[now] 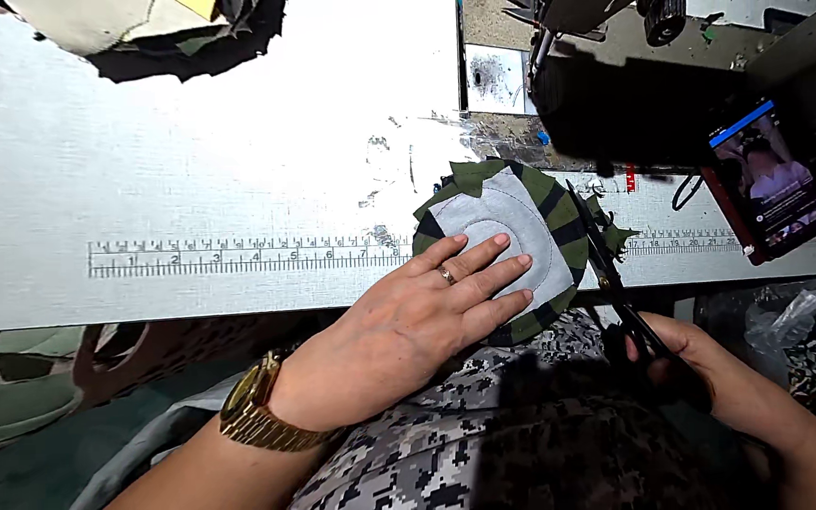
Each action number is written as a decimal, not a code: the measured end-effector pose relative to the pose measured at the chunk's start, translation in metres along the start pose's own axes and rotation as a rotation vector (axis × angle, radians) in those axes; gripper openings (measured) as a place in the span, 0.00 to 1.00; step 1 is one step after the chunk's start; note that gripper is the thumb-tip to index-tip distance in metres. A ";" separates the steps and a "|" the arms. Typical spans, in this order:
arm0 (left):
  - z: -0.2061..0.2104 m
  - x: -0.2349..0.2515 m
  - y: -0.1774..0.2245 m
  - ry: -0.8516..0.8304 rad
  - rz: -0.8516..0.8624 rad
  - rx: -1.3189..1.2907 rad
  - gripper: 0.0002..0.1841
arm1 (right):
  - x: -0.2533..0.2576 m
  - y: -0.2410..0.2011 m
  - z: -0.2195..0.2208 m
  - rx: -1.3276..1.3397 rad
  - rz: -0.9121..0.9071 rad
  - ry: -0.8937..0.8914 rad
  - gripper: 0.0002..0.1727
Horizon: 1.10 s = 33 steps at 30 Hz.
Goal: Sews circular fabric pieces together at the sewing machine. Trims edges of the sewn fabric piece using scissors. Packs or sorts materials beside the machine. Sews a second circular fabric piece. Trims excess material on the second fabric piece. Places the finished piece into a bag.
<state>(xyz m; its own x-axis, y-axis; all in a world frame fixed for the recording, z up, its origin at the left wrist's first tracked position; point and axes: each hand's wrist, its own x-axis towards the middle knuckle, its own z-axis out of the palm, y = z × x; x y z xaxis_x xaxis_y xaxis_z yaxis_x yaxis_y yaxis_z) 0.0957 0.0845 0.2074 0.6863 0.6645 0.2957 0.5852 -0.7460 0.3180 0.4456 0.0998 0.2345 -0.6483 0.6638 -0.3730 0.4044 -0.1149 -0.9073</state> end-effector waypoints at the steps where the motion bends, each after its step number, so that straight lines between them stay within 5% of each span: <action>1: -0.002 0.000 -0.002 -0.006 0.004 0.003 0.23 | 0.000 0.000 0.001 0.007 -0.002 0.012 0.23; 11: -0.011 0.004 0.001 -0.051 0.005 0.094 0.20 | -0.004 0.001 0.005 0.061 -0.001 0.039 0.21; 22: 0.003 0.007 0.015 -0.007 -0.040 0.117 0.22 | 0.001 0.004 -0.010 -0.010 0.018 -0.193 0.31; 27: 0.005 0.004 0.016 0.010 -0.018 0.080 0.22 | 0.005 0.003 -0.011 -0.004 0.035 -0.187 0.37; 33: 0.006 0.004 0.015 0.003 -0.030 0.084 0.20 | 0.000 0.003 -0.003 0.116 0.045 -0.099 0.31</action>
<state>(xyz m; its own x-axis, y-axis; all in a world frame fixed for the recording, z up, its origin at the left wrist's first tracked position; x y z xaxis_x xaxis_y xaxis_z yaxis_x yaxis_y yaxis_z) 0.1100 0.0754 0.2076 0.6666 0.6867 0.2899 0.6399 -0.7267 0.2498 0.4487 0.1012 0.2327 -0.6937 0.5808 -0.4261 0.3611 -0.2314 -0.9034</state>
